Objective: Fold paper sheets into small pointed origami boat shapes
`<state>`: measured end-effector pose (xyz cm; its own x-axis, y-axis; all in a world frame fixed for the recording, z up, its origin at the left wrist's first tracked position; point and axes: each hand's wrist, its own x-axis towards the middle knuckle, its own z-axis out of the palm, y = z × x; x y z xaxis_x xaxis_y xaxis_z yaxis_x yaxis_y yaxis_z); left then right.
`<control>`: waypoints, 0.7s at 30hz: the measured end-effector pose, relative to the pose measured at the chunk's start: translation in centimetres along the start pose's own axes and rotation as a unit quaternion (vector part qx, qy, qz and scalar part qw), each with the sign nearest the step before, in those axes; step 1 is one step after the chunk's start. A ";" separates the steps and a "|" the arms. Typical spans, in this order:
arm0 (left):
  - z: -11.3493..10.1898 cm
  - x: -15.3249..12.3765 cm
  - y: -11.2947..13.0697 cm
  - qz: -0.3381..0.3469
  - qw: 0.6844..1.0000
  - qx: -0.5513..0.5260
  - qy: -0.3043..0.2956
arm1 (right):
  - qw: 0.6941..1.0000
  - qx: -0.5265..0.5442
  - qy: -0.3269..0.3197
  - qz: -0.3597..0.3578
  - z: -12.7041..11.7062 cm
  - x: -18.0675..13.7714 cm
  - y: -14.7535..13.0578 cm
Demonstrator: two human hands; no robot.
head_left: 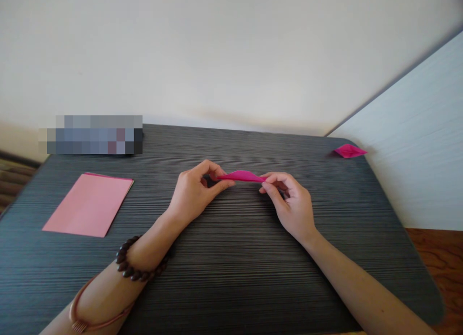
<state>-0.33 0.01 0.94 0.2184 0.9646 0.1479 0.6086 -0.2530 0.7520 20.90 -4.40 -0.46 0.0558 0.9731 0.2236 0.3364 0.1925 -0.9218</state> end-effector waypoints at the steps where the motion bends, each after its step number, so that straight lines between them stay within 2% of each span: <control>1: 0.0 0.0 0.1 0.010 1.000 -0.001 -0.008 | 1.000 -0.001 -0.016 0.001 0.0 0.0 -0.1; 5: 0.0 -0.1 0.3 0.063 0.996 -0.018 -0.053 | 0.997 -0.029 -0.070 -0.011 -0.2 0.1 -0.4; 9: 0.1 -0.2 0.4 0.080 0.993 -0.042 -0.078 | 0.996 -0.043 -0.072 -0.018 -0.3 0.1 -0.4; 14: 0.2 -0.2 0.4 0.075 0.994 -0.051 -0.068 | 0.997 -0.055 -0.057 -0.015 -0.3 -0.1 -0.1; 19: 0.3 -0.2 0.2 0.013 0.997 -0.076 -0.013 | 0.999 -0.038 -0.024 -0.009 -0.1 -0.1 -0.2; 21: 0.3 -0.2 0.1 0.002 0.997 -0.074 -0.013 | 0.999 -0.029 -0.014 -0.009 0.0 -0.1 -0.3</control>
<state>-0.10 -0.20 0.76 0.2413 0.9609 0.1358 0.4889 -0.2412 0.8383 20.83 -4.57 -0.22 0.0223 0.9728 0.2304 0.3905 0.2037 -0.8978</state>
